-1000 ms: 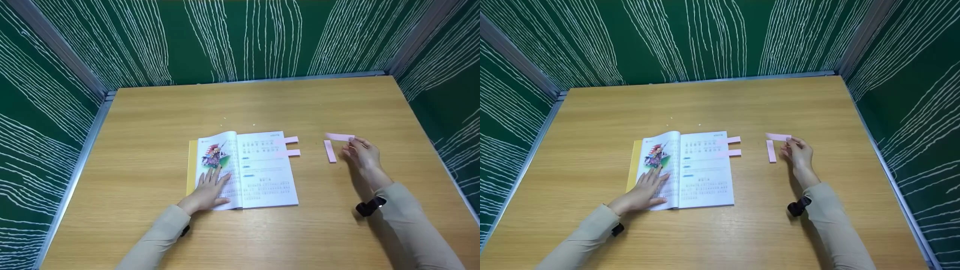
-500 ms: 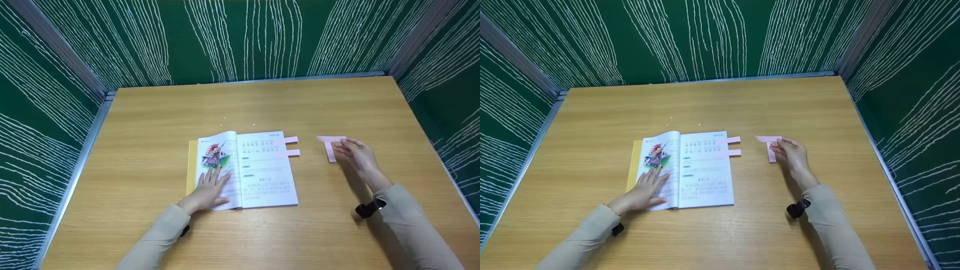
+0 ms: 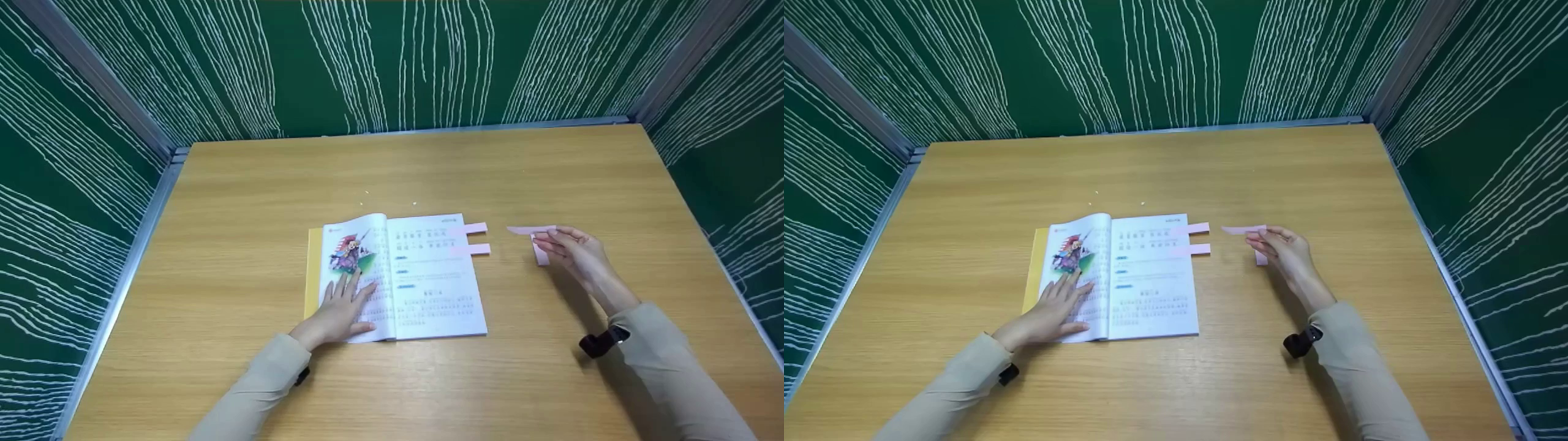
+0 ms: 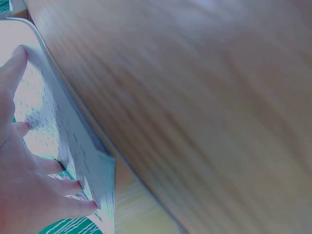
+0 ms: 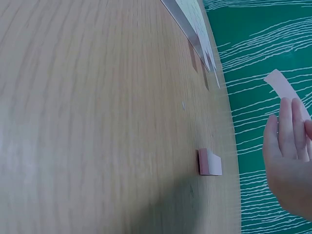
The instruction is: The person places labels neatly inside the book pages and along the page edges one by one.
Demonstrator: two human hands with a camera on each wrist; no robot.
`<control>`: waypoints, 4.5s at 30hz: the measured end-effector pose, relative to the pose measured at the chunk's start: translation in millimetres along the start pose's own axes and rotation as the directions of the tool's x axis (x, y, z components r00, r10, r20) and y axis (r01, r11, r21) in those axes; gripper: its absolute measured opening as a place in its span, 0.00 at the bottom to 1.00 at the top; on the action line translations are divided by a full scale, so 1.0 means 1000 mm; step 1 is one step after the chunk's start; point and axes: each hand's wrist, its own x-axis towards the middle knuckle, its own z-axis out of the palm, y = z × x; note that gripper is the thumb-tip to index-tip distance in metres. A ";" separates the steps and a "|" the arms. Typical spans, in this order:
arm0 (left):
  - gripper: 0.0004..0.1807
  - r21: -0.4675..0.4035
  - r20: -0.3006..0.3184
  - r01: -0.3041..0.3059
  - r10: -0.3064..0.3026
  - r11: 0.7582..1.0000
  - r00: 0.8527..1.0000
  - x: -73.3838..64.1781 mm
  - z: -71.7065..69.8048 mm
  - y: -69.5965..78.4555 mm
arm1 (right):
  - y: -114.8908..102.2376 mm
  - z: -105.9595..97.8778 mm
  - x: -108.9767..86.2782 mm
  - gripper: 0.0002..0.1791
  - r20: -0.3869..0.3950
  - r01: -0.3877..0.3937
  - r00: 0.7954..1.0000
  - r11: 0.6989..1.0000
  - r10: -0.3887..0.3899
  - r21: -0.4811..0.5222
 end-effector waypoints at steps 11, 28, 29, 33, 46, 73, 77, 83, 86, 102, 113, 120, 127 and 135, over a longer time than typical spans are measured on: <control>0.44 0.002 0.001 0.004 -0.004 1.000 1.000 0.001 0.002 -0.001 | -0.005 0.011 -0.007 0.06 0.043 -0.042 0.998 0.999 0.042 -0.003; 0.43 -0.027 0.002 -0.003 0.003 1.000 1.000 0.000 0.001 0.000 | 0.024 -0.041 0.021 0.11 0.064 0.021 0.998 0.997 -0.016 -0.075; 0.43 -0.026 0.001 -0.002 0.002 1.000 1.000 0.000 0.002 0.000 | 0.025 -0.042 0.021 0.10 0.063 0.027 0.998 0.996 -0.021 -0.083; 0.44 -0.022 0.003 0.002 -0.002 1.000 1.000 0.001 0.002 0.000 | 0.027 -0.042 0.022 0.08 0.072 0.034 0.997 0.996 -0.028 -0.085; 0.44 -0.009 0.004 0.005 -0.005 1.000 1.000 0.001 0.002 -0.001 | 0.035 -0.043 0.027 0.10 0.089 0.023 0.996 0.966 0.000 -0.257; 0.43 -0.010 -0.005 -0.008 0.008 1.000 1.000 0.000 0.001 -0.001 | 0.034 -0.003 0.009 0.13 0.101 -0.050 0.987 0.848 0.122 -0.528; 0.43 -0.008 0.002 -0.002 0.002 1.000 1.000 0.000 0.001 -0.001 | 0.025 0.021 0.000 0.20 0.053 -0.113 0.982 0.786 0.182 -0.608; 0.42 0.005 -0.007 -0.010 0.010 1.000 1.000 -0.001 0.001 0.000 | 0.019 0.043 -0.007 0.26 0.034 -0.164 0.972 0.775 0.232 -0.611; 0.42 0.004 -0.005 -0.006 0.006 1.000 1.000 -0.001 0.001 0.000 | 0.021 0.045 -0.006 0.25 0.023 -0.177 0.970 0.767 0.243 -0.617; 0.43 -0.001 0.002 -0.001 0.001 1.000 1.000 -0.001 0.001 0.001 | 0.032 0.048 0.007 0.23 0.003 -0.206 0.962 0.736 0.272 -0.645; 0.43 -0.004 -0.019 -0.023 0.023 1.000 1.000 -0.001 0.001 -0.001 | 0.035 0.054 0.016 0.22 -0.030 -0.220 0.955 0.640 0.295 -0.736; 0.43 -0.007 -0.011 -0.013 0.013 1.000 1.000 -0.001 0.001 -0.001 | 0.038 0.059 0.022 0.21 -0.013 -0.228 0.949 0.656 0.315 -0.719; 0.43 -0.018 -0.001 -0.006 0.006 1.000 1.000 -0.001 0.000 -0.001 | 0.040 0.060 0.025 0.19 -0.025 -0.229 0.946 0.611 0.323 -0.758; 0.43 -0.017 -0.004 0.002 -0.002 1.000 1.000 -0.001 -0.001 0.000 | 0.042 0.058 0.028 0.19 -0.024 -0.230 0.944 0.606 0.328 -0.762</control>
